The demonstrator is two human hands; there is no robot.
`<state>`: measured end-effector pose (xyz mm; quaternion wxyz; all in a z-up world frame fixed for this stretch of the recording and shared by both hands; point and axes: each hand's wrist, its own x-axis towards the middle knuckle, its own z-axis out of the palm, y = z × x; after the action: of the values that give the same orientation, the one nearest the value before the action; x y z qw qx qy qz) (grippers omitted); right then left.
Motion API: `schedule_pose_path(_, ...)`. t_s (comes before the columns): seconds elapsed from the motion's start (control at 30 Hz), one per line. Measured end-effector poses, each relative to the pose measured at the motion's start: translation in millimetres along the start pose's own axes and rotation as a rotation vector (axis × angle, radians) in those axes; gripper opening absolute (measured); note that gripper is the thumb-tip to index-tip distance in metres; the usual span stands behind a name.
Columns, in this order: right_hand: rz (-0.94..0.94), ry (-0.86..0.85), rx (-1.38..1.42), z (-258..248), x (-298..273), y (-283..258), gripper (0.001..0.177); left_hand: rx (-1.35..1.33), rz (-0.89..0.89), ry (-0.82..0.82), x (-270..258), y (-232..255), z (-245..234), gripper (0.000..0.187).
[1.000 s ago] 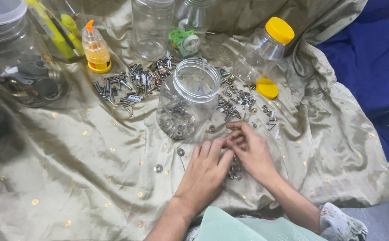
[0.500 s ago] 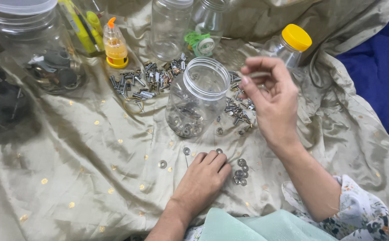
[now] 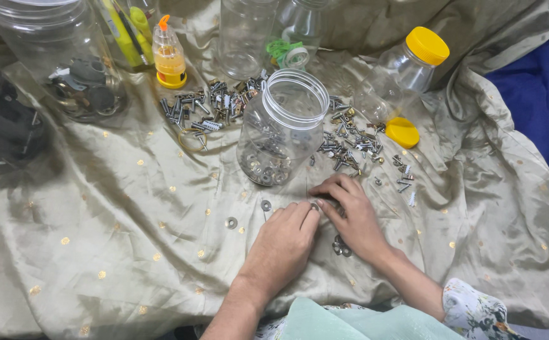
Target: The person sorts a mixed pile of screws, nuts, and washers on a cloth surface, picking items by hand and placing them into clear plastic jars. The person also uses a small bottle to apply liquid to a screw before continuing to sort the remaining hardware.
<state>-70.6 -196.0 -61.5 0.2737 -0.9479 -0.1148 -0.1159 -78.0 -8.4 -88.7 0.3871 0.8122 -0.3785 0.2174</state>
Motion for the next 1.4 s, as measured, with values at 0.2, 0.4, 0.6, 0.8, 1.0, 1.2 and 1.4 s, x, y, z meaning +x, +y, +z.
schedule_pose_path(0.2,-0.067,0.086,0.039,7,-1,-3,0.021,-0.022,-0.036,0.002,4,1,-4,0.022)
schedule_pose_path(0.4,0.017,0.077,0.088,7,1,5,0.019,-0.058,-0.065,0.031,5,1,-4,0.019)
schedule_pose_path(0.6,0.191,0.241,0.062,15,12,14,0.013,-0.008,-0.061,0.068,28,6,-27,0.021)
schedule_pose_path(0.8,0.12,0.255,-0.01,16,12,17,0.011,0.061,0.102,0.32,80,6,-62,0.022)
schedule_pose_path(1.0,0.203,0.181,0.096,12,12,16,0.012,0.131,0.102,0.453,112,-2,-76,0.02)
schedule_pose_path(1.2,0.203,0.167,0.096,10,14,15,0.012,0.138,0.017,0.45,115,-1,-73,0.027)
schedule_pose_path(1.4,0.269,0.14,0.147,12,18,19,0.013,0.181,-0.109,0.531,115,1,-67,0.046)
